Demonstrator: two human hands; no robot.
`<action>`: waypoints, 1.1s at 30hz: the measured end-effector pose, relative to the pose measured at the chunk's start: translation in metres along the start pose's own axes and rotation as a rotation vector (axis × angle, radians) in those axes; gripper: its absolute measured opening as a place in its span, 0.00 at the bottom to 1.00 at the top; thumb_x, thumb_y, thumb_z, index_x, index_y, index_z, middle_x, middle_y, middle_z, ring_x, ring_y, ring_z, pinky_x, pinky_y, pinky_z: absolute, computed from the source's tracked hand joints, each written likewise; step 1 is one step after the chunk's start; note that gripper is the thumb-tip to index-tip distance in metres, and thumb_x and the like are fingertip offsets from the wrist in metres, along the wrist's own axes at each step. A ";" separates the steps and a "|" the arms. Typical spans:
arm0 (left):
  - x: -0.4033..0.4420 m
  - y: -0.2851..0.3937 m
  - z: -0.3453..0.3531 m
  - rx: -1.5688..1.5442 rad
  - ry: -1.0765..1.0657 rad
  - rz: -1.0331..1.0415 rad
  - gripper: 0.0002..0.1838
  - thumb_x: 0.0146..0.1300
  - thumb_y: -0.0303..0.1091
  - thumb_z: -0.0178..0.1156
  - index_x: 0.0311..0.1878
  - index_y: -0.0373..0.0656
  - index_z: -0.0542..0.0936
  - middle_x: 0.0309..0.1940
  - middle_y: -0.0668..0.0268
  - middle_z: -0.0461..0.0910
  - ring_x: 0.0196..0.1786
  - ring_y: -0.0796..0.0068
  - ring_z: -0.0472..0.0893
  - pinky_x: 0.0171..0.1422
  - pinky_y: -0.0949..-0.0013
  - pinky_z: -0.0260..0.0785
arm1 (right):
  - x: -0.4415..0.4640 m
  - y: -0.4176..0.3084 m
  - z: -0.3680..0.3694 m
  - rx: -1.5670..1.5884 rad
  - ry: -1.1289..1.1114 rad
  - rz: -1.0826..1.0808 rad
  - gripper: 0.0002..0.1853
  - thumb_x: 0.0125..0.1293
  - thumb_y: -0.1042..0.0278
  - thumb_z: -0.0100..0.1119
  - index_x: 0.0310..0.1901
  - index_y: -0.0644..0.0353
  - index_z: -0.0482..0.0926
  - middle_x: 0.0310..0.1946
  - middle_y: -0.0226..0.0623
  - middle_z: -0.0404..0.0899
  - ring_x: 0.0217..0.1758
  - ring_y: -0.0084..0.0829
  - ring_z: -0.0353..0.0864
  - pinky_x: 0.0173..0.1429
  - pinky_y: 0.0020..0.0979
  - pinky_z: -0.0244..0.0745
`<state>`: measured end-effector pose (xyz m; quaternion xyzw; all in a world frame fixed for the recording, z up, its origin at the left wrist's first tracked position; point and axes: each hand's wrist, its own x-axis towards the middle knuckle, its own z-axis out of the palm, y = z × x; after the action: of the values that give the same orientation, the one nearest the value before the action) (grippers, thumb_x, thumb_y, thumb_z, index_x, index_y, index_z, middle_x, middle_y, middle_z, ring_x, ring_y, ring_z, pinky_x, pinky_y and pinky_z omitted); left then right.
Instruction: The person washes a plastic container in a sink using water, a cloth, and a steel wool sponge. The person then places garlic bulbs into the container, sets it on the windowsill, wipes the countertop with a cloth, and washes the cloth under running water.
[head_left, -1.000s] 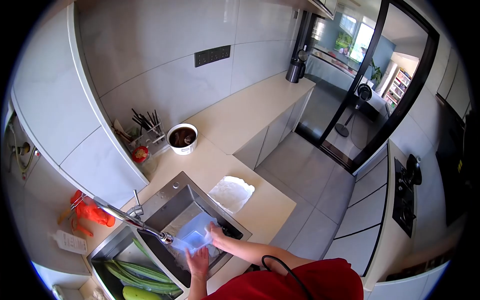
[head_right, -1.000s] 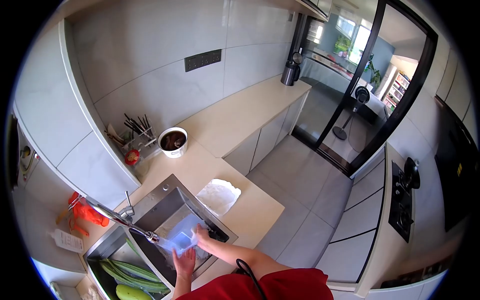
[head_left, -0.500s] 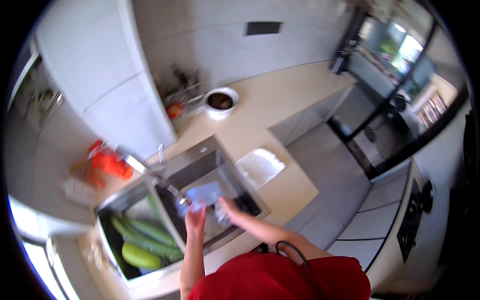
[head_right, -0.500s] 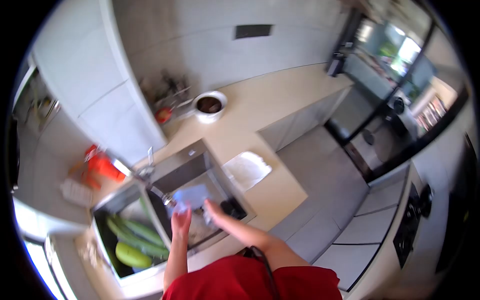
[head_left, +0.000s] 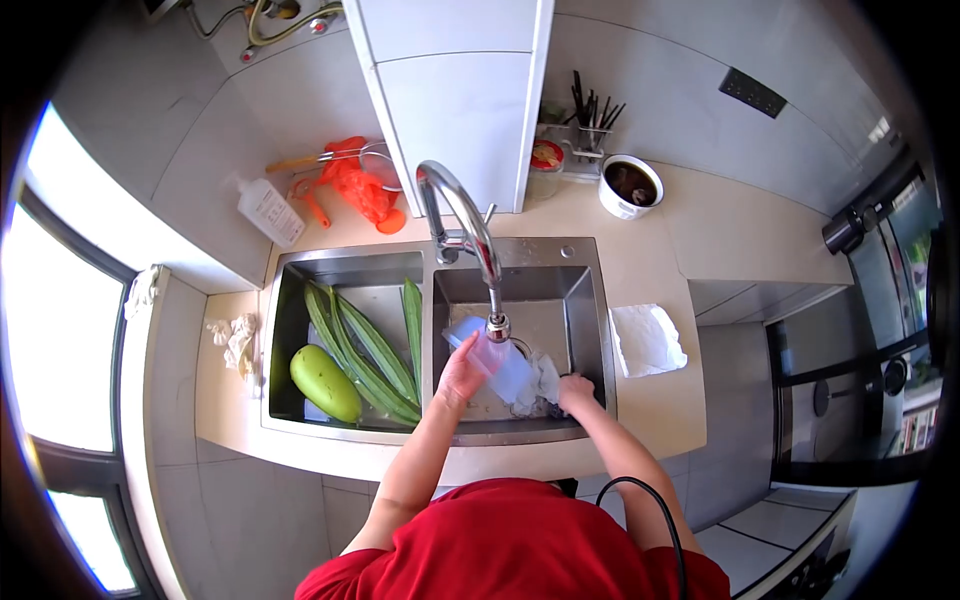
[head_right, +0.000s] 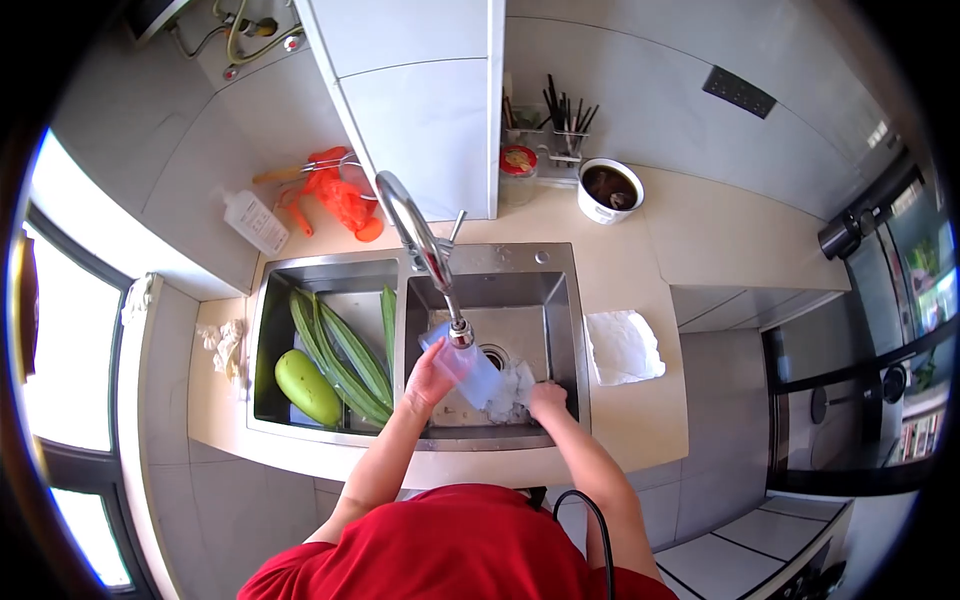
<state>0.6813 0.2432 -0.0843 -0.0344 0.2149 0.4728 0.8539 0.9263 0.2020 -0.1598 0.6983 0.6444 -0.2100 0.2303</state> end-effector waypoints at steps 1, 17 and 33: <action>0.003 -0.003 -0.009 0.029 0.025 0.026 0.16 0.65 0.42 0.54 0.52 0.43 0.75 0.48 0.63 0.78 0.54 0.66 0.74 0.63 0.60 0.63 | -0.011 0.007 -0.015 0.115 0.058 -0.050 0.15 0.49 0.66 0.61 0.39 0.63 0.81 0.42 0.47 0.76 0.48 0.46 0.76 0.52 0.42 0.72; 0.028 -0.041 -0.007 0.301 0.219 0.011 0.21 0.72 0.40 0.35 0.59 0.38 0.68 0.55 0.59 0.74 0.55 0.64 0.75 0.64 0.60 0.65 | -0.052 -0.088 -0.090 0.798 0.989 -0.450 0.15 0.54 0.79 0.57 0.45 0.61 0.72 0.53 0.44 0.73 0.56 0.46 0.71 0.58 0.42 0.66; -0.038 -0.029 0.003 0.904 -0.294 -0.326 0.28 0.69 0.43 0.50 0.68 0.43 0.60 0.53 0.59 0.76 0.56 0.72 0.74 0.65 0.69 0.60 | 0.027 -0.076 -0.124 0.618 0.730 -0.449 0.10 0.57 0.65 0.55 0.40 0.52 0.81 0.37 0.42 0.81 0.40 0.44 0.79 0.43 0.41 0.73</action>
<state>0.6886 0.1975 -0.0707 0.3728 0.2674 0.1928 0.8674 0.8521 0.3020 -0.0796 0.6061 0.7244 -0.1774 -0.2764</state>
